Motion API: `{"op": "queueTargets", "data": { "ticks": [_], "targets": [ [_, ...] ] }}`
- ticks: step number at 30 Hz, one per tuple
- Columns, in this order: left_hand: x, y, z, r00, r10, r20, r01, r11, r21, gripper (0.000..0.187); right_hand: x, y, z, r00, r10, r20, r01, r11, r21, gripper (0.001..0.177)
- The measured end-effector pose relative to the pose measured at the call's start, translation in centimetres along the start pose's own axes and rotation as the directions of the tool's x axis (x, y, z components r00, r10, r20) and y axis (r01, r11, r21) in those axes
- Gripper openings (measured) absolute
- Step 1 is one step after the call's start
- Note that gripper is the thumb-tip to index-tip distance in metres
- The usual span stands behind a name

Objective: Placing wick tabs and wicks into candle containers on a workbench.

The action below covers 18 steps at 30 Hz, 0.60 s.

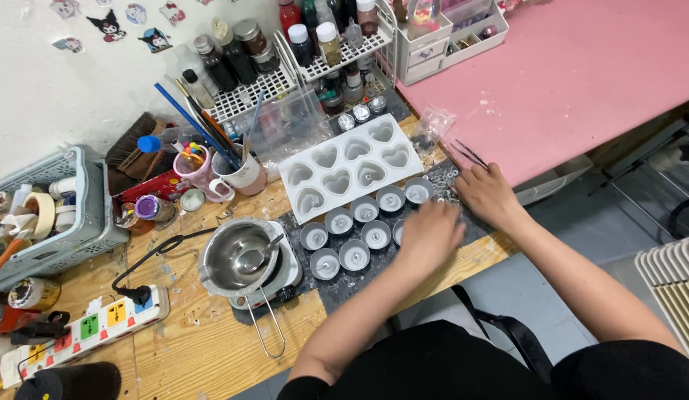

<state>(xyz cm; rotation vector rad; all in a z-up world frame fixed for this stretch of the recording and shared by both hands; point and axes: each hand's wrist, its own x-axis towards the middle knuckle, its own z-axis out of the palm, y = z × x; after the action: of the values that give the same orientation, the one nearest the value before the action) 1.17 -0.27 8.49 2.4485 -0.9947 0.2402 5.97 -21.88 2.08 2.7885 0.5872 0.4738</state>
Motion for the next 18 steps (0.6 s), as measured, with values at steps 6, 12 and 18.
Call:
{"op": "queueTargets", "data": {
  "ticks": [6, 12, 18],
  "targets": [
    [6.1, -3.3, 3.1, 0.988, -0.095, 0.123, 0.056, 0.954, 0.293, 0.069, -0.7, -1.1, 0.1, 0.995, 0.062, -0.074, -0.068, 0.995, -0.074, 0.009],
    [9.2, -4.7, 8.6, 0.934, -0.097, 0.343, -0.015, 0.951, 0.309, 0.080, -1.0, -2.1, 1.3, 0.976, 0.146, -0.163, -0.166, 0.979, -0.117, 0.013],
    [9.6, -6.3, 10.1, 0.867, -0.153, 0.474, 0.036, 0.969, 0.246, 0.093, -1.5, -2.4, 1.2, 0.954, 0.203, -0.222, -0.198, 0.979, 0.045, 0.008]
  ]
}}
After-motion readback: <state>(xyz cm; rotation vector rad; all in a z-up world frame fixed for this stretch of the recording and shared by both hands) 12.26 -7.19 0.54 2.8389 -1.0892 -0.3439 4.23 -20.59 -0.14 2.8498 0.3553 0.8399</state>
